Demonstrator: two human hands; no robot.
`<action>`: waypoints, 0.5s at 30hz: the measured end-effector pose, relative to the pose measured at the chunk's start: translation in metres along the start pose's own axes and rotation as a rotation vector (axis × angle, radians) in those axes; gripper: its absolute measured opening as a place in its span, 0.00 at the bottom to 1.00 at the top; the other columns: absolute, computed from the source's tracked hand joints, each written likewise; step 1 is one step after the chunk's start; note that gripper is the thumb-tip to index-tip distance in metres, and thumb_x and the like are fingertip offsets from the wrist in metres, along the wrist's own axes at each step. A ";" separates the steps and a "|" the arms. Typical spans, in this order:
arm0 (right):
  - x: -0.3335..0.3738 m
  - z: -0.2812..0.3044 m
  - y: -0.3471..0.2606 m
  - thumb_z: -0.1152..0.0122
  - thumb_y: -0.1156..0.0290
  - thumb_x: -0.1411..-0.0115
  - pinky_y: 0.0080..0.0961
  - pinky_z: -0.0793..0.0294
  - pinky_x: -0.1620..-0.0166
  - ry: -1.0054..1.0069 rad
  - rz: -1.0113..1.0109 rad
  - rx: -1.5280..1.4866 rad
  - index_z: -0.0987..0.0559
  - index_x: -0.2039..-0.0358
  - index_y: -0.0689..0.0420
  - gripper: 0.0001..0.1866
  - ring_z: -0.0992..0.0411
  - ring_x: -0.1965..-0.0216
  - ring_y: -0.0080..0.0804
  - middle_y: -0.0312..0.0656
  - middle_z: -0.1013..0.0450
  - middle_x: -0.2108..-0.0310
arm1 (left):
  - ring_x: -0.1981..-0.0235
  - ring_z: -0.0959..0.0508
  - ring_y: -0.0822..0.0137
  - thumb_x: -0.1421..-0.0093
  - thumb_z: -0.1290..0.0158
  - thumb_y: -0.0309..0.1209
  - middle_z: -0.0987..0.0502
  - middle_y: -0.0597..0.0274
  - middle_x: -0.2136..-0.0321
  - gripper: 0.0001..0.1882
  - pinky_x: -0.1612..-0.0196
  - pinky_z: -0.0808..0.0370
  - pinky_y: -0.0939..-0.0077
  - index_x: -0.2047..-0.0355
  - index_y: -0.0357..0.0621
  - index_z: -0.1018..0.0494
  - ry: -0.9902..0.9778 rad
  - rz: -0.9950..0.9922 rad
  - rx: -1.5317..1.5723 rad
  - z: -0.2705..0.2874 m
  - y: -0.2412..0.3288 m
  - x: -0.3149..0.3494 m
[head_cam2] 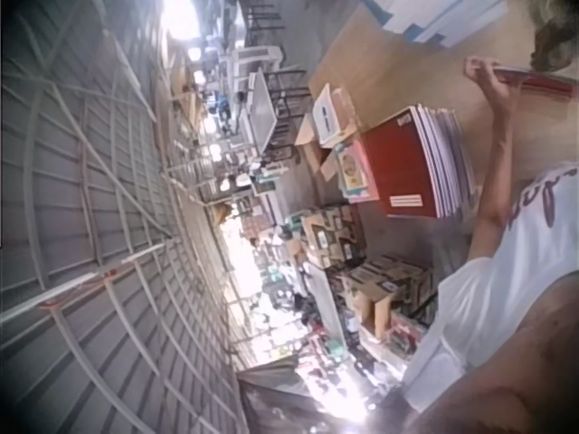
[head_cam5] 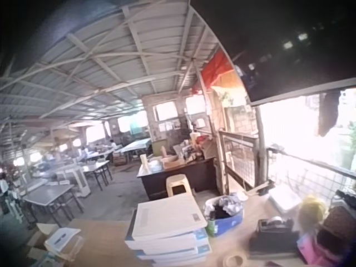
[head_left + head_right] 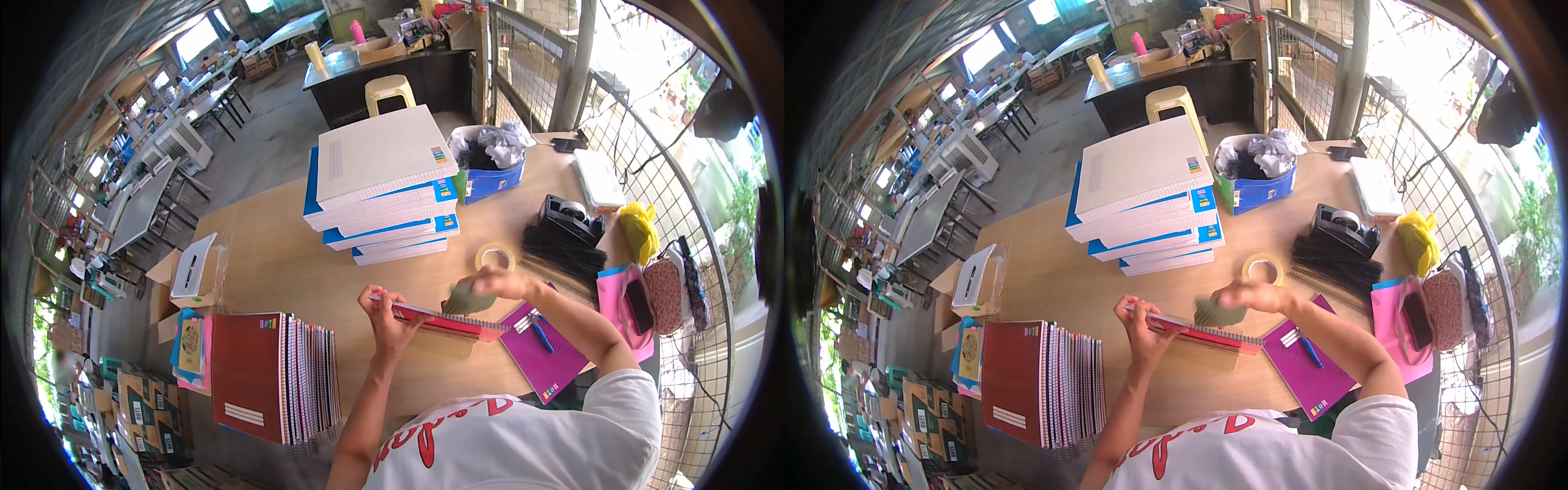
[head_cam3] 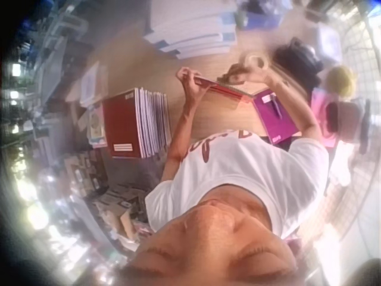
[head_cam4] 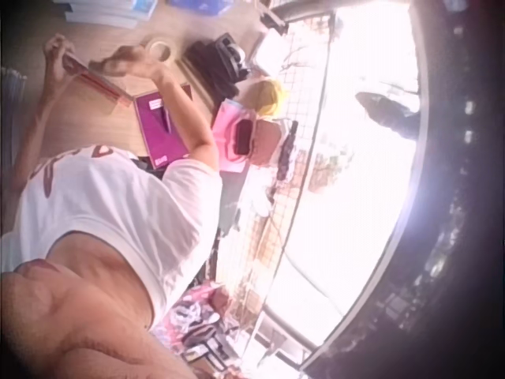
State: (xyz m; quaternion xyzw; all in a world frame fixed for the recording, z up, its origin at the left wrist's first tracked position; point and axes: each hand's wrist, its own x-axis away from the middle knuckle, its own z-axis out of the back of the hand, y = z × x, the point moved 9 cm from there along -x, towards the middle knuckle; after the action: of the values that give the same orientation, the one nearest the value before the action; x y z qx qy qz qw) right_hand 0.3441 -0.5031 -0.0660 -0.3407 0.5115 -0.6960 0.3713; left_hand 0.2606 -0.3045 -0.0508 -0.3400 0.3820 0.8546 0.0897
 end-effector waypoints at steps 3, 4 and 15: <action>-0.009 -0.002 -0.010 0.41 0.48 0.38 0.34 0.30 0.44 -0.018 -0.001 0.290 0.18 0.52 0.61 0.28 0.27 0.49 0.44 0.51 0.24 0.48 | 0.50 0.37 0.55 0.61 0.25 0.54 0.43 0.50 0.52 0.42 0.52 0.30 0.58 0.57 0.41 0.34 -0.047 -0.001 -0.070 -0.002 0.005 -0.004; -0.011 0.006 -0.009 0.42 0.48 0.37 0.34 0.31 0.43 0.017 -0.019 0.358 0.18 0.51 0.62 0.29 0.27 0.49 0.44 0.51 0.25 0.46 | 0.50 0.37 0.55 0.61 0.25 0.54 0.43 0.50 0.52 0.42 0.52 0.30 0.58 0.57 0.41 0.34 -0.039 -0.003 -0.075 -0.001 0.004 -0.003; -0.041 -0.014 -0.025 0.44 0.49 0.35 0.35 0.29 0.44 -0.008 0.022 0.474 0.17 0.55 0.65 0.28 0.26 0.52 0.45 0.50 0.21 0.56 | 0.49 0.40 0.51 0.59 0.30 0.61 0.43 0.48 0.54 0.44 0.49 0.33 0.54 0.58 0.39 0.35 -0.053 0.134 0.074 -0.004 -0.009 -0.001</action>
State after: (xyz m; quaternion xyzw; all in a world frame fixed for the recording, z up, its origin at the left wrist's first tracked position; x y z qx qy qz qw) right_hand 0.3479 -0.4564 -0.0493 -0.2411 0.3359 -0.7913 0.4505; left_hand 0.2672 -0.3012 -0.0574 -0.2872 0.4326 0.8529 0.0549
